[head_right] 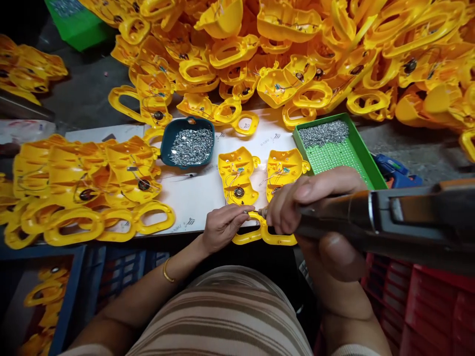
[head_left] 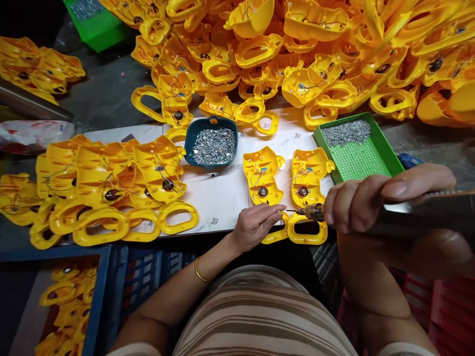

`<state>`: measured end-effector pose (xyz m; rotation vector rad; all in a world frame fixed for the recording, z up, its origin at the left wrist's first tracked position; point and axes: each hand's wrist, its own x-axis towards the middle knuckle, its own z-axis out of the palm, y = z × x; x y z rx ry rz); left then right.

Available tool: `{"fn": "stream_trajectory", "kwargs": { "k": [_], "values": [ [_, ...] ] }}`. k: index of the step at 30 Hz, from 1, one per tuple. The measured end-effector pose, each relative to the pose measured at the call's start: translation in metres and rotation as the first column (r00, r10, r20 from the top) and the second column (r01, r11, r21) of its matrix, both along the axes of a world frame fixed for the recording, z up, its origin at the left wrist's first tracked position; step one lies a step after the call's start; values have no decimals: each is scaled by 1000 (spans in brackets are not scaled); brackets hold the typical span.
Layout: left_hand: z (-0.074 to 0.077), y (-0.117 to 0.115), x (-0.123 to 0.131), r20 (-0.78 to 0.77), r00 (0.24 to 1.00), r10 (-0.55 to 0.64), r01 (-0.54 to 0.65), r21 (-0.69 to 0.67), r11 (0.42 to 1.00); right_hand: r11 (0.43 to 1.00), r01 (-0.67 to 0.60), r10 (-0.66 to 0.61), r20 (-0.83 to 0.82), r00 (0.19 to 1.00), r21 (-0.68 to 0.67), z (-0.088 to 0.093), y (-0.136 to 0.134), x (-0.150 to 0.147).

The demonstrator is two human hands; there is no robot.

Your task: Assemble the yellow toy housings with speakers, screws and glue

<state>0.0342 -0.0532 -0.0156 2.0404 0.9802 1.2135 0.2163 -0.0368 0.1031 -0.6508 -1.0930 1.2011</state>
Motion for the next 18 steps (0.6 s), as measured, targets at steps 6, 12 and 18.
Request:
{"fn": "stream_trajectory", "kwargs": {
  "k": [6,12,18],
  "values": [
    [1,3,-3,6,1000,-25,25,1,1000,999,-28,27,-20,999,-34,3,-5,-5],
    [-2,2,-1,-6,998,-60,60,2,998,999,-1,-3,-77,997,-41,-1,-3,-10],
    [1,4,-1,-41,995,-93,94,20,995,998,-34,39,-94,995,54,-13,0,-12]
  ]
}}
